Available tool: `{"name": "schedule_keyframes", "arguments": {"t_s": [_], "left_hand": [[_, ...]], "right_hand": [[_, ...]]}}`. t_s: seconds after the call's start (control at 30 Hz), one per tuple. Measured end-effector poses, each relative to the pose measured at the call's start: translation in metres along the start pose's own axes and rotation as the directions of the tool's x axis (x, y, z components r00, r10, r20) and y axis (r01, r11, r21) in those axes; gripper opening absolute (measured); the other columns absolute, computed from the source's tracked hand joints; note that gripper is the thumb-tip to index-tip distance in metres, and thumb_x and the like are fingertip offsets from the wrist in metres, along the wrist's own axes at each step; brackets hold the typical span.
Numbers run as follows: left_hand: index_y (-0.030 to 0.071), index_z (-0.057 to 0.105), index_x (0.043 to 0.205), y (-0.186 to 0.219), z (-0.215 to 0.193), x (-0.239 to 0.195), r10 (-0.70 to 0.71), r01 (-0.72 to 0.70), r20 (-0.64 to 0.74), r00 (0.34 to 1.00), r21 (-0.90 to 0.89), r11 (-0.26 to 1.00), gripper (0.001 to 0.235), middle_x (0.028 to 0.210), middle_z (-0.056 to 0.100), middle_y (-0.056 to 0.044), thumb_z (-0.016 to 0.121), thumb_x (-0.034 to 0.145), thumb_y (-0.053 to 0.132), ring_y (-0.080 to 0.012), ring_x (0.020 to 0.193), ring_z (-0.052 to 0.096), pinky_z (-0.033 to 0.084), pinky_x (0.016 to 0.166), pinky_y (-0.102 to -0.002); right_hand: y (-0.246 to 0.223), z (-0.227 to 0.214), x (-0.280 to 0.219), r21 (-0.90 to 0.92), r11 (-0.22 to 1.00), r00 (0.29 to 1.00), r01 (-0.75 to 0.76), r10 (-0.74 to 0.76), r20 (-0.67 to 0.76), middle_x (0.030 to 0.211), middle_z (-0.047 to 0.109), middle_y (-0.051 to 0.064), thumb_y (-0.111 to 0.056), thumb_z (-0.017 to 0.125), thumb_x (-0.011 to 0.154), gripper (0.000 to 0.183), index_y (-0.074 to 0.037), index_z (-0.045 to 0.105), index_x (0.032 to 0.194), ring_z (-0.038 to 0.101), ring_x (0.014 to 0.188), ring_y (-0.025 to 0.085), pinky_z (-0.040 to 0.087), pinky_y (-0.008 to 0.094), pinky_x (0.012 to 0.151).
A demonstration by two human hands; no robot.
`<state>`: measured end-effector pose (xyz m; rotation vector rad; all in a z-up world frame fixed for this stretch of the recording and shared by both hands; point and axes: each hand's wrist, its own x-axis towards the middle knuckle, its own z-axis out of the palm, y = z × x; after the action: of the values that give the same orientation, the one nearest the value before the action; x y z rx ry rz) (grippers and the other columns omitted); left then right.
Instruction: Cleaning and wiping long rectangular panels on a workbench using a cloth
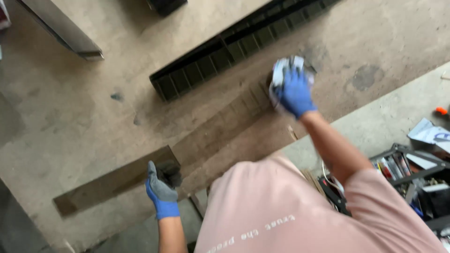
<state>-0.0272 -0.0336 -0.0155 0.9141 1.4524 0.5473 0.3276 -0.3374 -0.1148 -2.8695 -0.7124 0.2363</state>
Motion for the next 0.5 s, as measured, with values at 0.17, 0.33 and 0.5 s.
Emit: {"name": "schedule_keyframes", "arguments": {"t_s": [0.17,0.33,0.5], "left_hand": [[0.009,0.078,0.090,0.015,0.009,-0.002,0.022,-0.028,0.038,0.999,0.144,0.989,0.057,0.074,0.073,-0.016,0.055,0.104,0.060,-0.0264,0.051,0.068,0.056,0.044,-0.034],[0.010,0.079,0.092,0.008,0.007,-0.003,0.015,-0.024,0.059,0.998,0.157,0.987,0.059,0.075,0.074,-0.016,0.054,0.103,0.063,-0.0236,0.051,0.066,0.054,0.044,-0.033],[0.012,0.056,0.122,0.025,0.025,-0.023,0.121,-0.125,0.037,0.992,0.116,0.985,0.038,0.115,0.050,-0.014,0.044,0.108,0.045,-0.0255,0.093,0.045,0.038,0.079,-0.038]], "right_hand": [[0.006,0.005,0.031,0.274,0.927,0.965,0.255,-0.229,-0.125,0.147,0.052,0.030,-0.035,0.068,0.092,0.072,0.003,0.050,0.150,0.044,0.138,0.054,0.029,0.058,0.120],[0.021,0.035,0.031,0.331,0.826,0.886,0.457,-0.390,-0.251,0.144,0.058,0.025,-0.036,0.068,0.094,0.062,0.000,0.057,0.145,0.050,0.137,0.046,0.032,0.054,0.121],[0.017,0.026,0.033,0.179,0.978,0.979,0.104,-0.068,-0.193,0.155,0.045,0.032,-0.038,0.061,0.104,0.069,0.006,0.044,0.155,0.038,0.145,0.048,0.025,0.055,0.123]]}}
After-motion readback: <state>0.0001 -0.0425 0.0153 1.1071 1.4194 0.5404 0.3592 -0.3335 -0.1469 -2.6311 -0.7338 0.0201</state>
